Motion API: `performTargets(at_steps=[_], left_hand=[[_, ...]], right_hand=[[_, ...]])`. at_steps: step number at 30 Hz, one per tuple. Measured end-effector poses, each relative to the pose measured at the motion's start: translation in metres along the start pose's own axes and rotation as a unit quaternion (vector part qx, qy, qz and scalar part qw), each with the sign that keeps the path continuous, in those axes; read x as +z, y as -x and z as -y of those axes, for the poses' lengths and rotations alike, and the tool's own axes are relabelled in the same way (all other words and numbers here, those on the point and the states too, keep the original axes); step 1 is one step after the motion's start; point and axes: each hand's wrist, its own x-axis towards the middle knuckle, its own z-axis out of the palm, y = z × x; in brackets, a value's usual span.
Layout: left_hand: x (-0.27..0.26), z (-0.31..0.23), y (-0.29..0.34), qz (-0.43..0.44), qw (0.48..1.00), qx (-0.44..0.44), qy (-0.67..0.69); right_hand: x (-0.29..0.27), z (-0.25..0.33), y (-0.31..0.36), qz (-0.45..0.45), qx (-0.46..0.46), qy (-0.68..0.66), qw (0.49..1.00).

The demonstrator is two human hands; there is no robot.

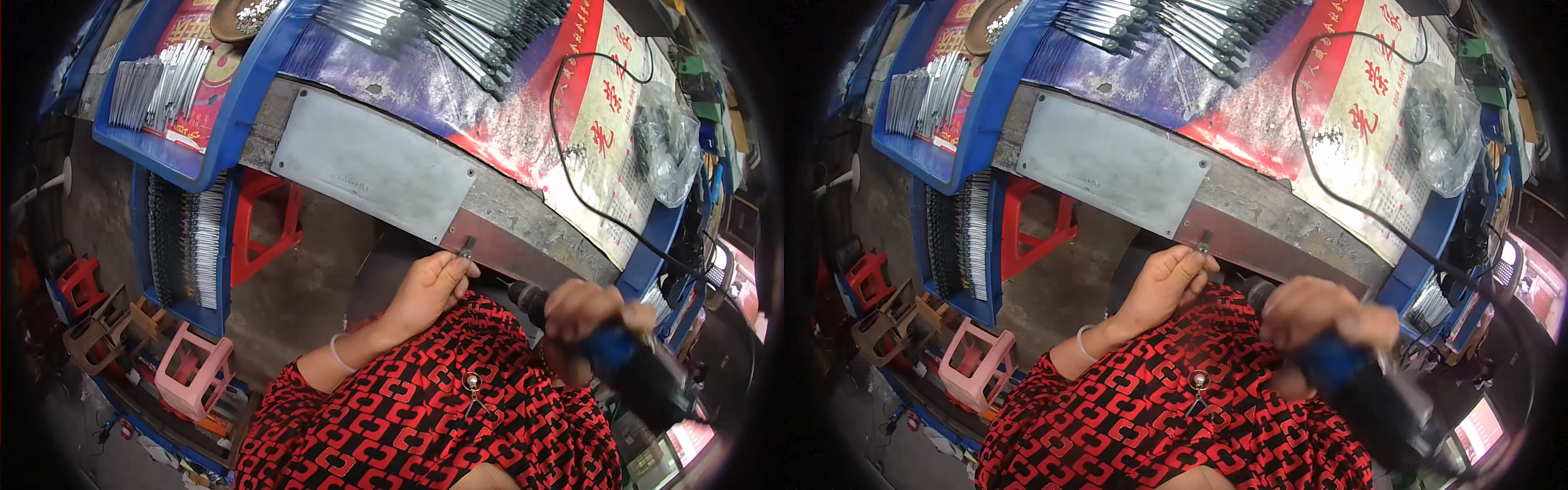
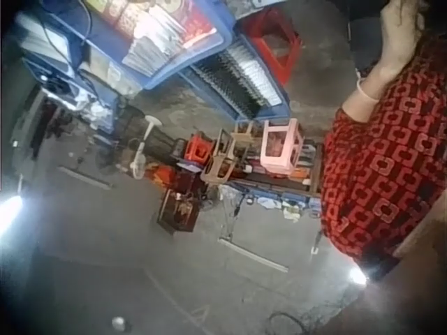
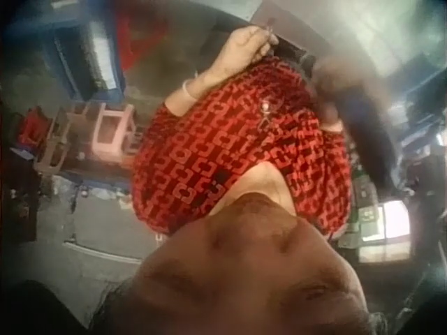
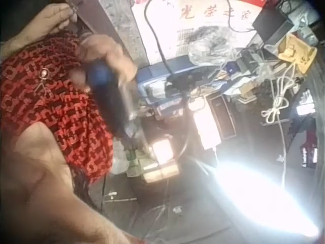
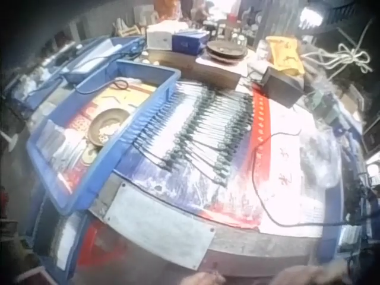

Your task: The person processes and assembles small metal components at a workbench using an electric screwdriver to drive screws.

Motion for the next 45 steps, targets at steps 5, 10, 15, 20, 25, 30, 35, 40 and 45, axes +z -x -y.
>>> performTargets(at_steps=[5, 10, 15, 20, 25, 30, 35, 40, 45], left_hand=[[-0.010, 0.010, 0.000, -0.003, 1.000, 0.012, 0.009], [-0.007, 0.001, 0.000, 0.014, 1.000, -0.011, 0.004], [-0.007, 0.002, -0.001, 0.006, 1.000, -0.010, 0.010], [-0.007, 0.003, -0.001, 0.007, 0.999, -0.009, 0.033], [-0.007, 0.005, -0.003, 0.008, 0.999, -0.011, 0.044], [-0.009, 0.010, -0.004, 0.001, 1.000, 0.005, 0.029], [-0.004, 0.005, -0.002, -0.017, 0.999, 0.034, -0.020], [-0.007, 0.012, -0.003, -0.037, 0.996, 0.050, -0.064], [-0.005, 0.011, -0.002, -0.037, 0.993, 0.071, -0.081]], right_hand=[[0.019, -0.009, -0.013, 0.114, -0.078, 0.035, 0.990], [0.029, -0.016, -0.016, 0.113, -0.087, -0.003, 0.990], [0.030, -0.021, -0.017, 0.128, -0.078, -0.007, 0.989], [0.033, -0.027, -0.017, 0.118, -0.075, -0.009, 0.990], [0.034, -0.028, -0.020, 0.116, -0.073, -0.006, 0.991], [0.037, -0.030, -0.022, 0.112, -0.072, 0.007, 0.991], [0.041, -0.027, -0.024, 0.111, -0.050, 0.007, 0.993], [0.042, -0.032, -0.025, 0.122, -0.031, -0.004, 0.992], [0.042, -0.030, -0.030, 0.123, -0.022, -0.008, 0.992]])
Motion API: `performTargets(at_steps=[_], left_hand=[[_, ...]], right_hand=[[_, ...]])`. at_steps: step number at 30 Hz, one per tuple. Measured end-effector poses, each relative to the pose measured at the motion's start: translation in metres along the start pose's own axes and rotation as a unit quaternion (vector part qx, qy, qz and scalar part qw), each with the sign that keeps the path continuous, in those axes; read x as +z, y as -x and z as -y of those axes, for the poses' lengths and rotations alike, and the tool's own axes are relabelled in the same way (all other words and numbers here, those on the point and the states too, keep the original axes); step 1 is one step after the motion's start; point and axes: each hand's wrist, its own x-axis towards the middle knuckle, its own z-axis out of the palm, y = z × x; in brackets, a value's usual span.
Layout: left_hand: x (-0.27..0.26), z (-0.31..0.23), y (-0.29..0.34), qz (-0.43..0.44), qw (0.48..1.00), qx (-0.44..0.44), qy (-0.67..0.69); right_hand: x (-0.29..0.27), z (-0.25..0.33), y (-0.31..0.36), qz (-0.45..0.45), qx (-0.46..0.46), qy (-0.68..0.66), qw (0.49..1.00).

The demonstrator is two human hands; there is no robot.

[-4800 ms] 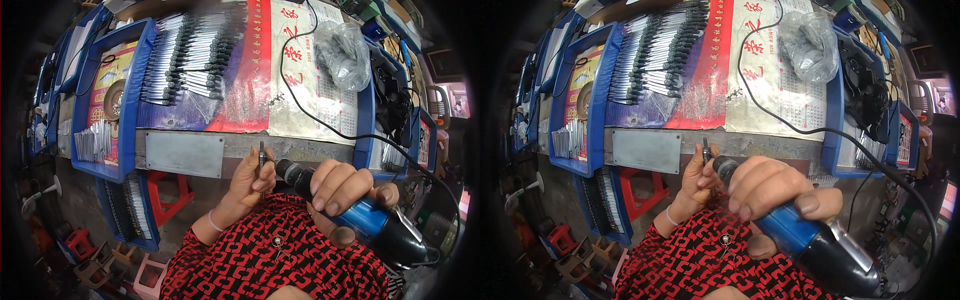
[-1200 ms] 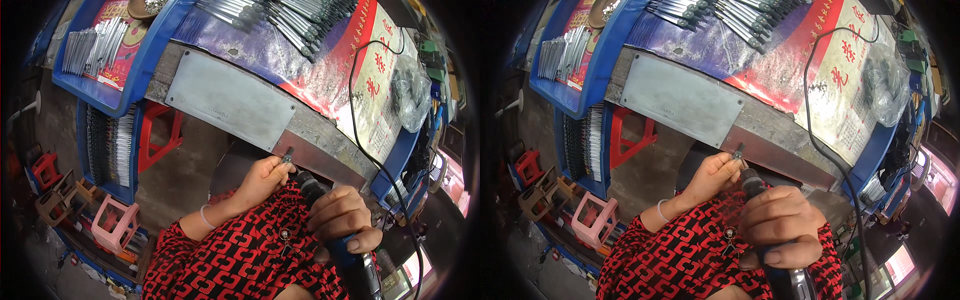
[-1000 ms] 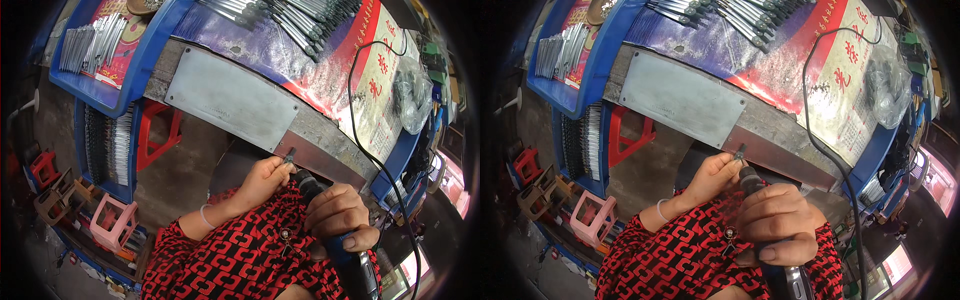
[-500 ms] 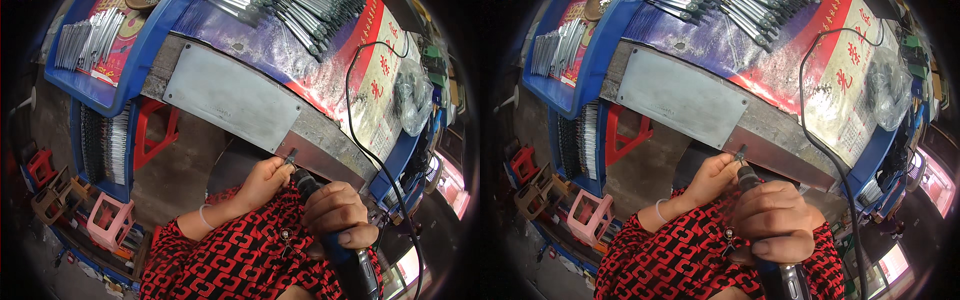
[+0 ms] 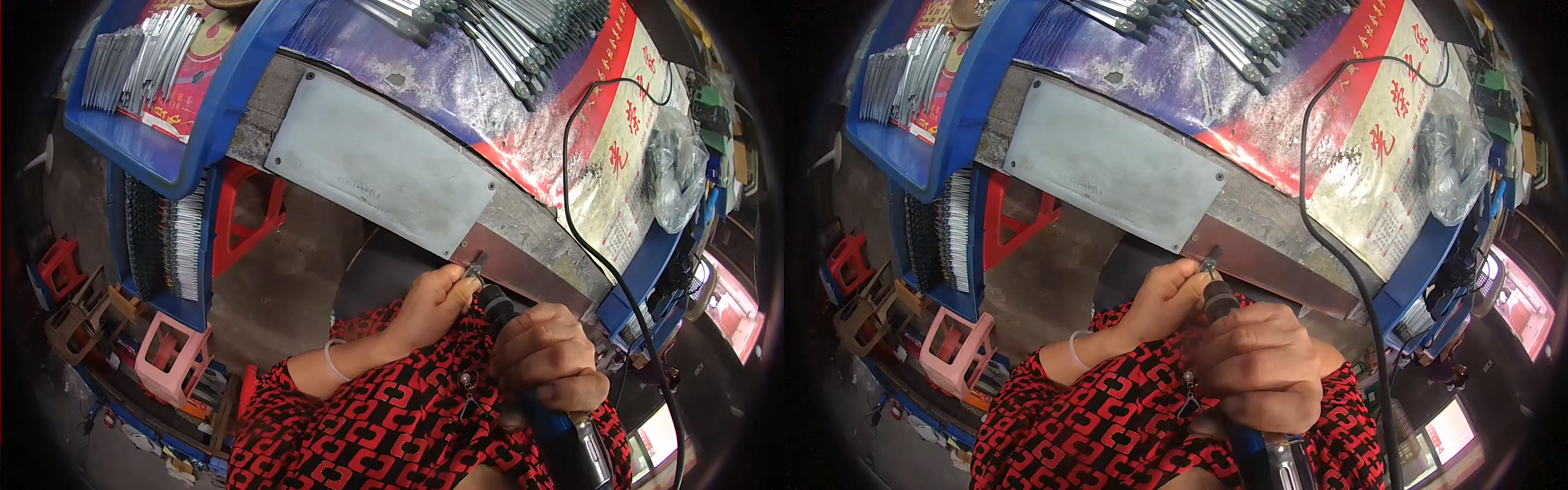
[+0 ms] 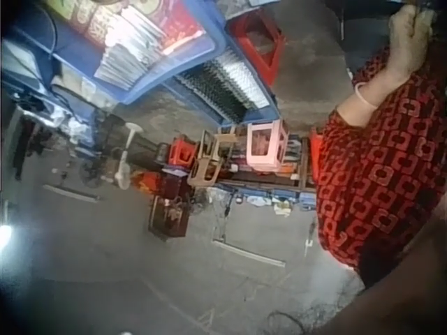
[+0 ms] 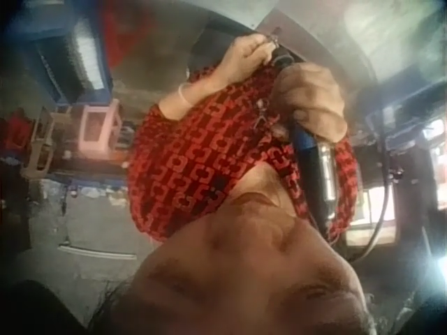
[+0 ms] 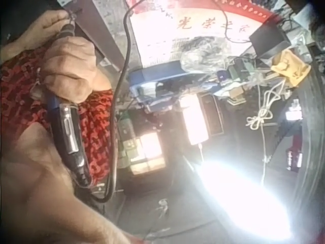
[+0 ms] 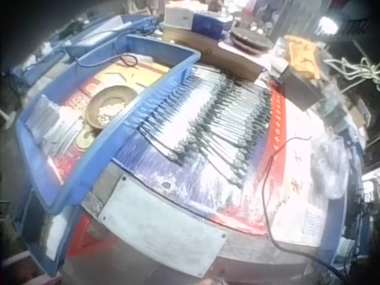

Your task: The person processes and assembles small metal components at a workbench using an electric screwdriver to drive screws.

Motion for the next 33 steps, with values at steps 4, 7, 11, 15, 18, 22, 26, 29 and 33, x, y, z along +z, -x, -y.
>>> performTargets(at_steps=[4, 7, 11, 15, 18, 22, 26, 29, 33], left_hand=[[0.002, -0.002, 0.000, -0.010, 1.000, 0.001, 0.003], [0.001, -0.001, -0.001, -0.008, 1.000, 0.001, 0.011], [0.002, -0.002, 0.001, -0.003, 1.000, -0.006, 0.014], [0.003, -0.005, 0.000, 0.002, 0.999, -0.018, 0.027], [0.004, 0.001, -0.001, -0.006, 0.999, -0.008, 0.038], [0.004, -0.001, 0.001, -0.001, 0.997, -0.026, 0.069], [0.004, -0.004, 0.001, 0.003, 0.998, -0.030, 0.049], [0.004, -0.003, 0.000, 0.007, 0.999, -0.031, 0.040], [0.003, 0.001, -0.001, 0.004, 0.998, -0.030, 0.055]], right_hand=[[0.001, -0.004, 0.002, -0.010, -0.022, -0.003, 1.000], [-0.002, -0.006, 0.003, -0.012, -0.035, -0.007, 0.999], [-0.013, 0.001, 0.004, 0.017, -0.023, 0.049, 0.998], [-0.015, 0.008, 0.014, -0.035, -0.036, 0.064, 0.997], [-0.019, 0.010, 0.015, -0.005, -0.043, 0.059, 0.997], [-0.021, 0.007, 0.012, 0.016, -0.025, 0.053, 0.998], [-0.021, 0.006, 0.013, 0.016, -0.016, 0.047, 0.999], [-0.021, 0.006, 0.011, 0.015, -0.016, 0.047, 0.999], [-0.018, 0.005, 0.008, 0.026, -0.004, 0.054, 0.998]])
